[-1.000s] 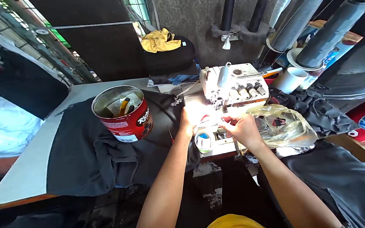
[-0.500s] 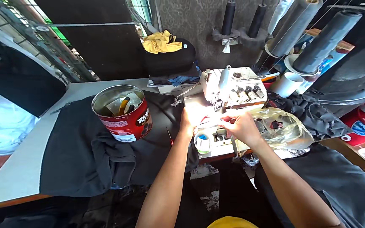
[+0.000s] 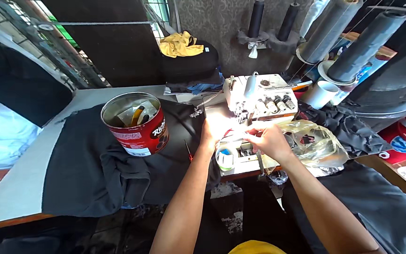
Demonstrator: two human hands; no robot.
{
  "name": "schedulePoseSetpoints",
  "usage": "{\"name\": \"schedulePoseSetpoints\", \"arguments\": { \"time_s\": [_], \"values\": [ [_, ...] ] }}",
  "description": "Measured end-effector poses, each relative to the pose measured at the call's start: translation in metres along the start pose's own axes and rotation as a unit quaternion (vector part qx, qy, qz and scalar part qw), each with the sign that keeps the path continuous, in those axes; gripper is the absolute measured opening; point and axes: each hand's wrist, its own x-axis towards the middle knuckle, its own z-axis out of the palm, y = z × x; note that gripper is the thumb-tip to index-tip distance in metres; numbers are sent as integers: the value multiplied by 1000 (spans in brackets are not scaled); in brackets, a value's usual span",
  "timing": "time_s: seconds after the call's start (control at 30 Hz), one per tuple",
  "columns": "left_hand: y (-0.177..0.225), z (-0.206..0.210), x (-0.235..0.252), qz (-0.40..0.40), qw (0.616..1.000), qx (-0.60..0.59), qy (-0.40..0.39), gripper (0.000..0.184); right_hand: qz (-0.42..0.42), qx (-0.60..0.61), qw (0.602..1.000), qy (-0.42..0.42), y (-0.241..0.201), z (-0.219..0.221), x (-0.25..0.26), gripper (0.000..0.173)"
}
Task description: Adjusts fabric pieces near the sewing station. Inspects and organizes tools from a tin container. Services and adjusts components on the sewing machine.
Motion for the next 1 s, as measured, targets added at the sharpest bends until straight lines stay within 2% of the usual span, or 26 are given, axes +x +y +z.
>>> {"name": "schedulePoseSetpoints", "arguments": {
  "time_s": [0.23, 0.33, 0.43, 0.5, 0.57, 0.63, 0.7, 0.83, 1.0],
  "values": [
    [-2, -1, -2, 8, 1000, -26, 12, 16, 19, -10, 999, 24, 8, -21, -13, 18],
    [0, -2, -4, 37, 999, -20, 33, 13, -26, 37, 993, 109, 44, -56, -33, 25],
    [1, -7, 2, 82, 991, 94, 49, 10, -19, 111, 969, 221, 86, -103, -41, 32],
    [2, -8, 6, 119, 983, 130, 58, 8, 11, 181, 939, 292, 105, -124, -27, 31],
    [-1, -4, 6, 128, 983, 114, 64, 9, 87, 237, 912, 324, 113, -134, 0, 30],
    [-3, 2, 3, 93, 990, 83, 68, 14, 162, 219, 921, 279, 128, -138, 31, 27],
    [-3, 5, 1, 75, 989, 105, 78, 15, 211, 173, 939, 211, 143, -135, 59, 31],
    [-7, 2, -2, 96, 977, 168, 88, 11, 227, 140, 951, 159, 165, -122, 95, 34],
    [-6, 1, -4, 102, 968, 195, 122, 10, 267, 179, 938, 131, 182, -109, 106, 31]
  ]
}}
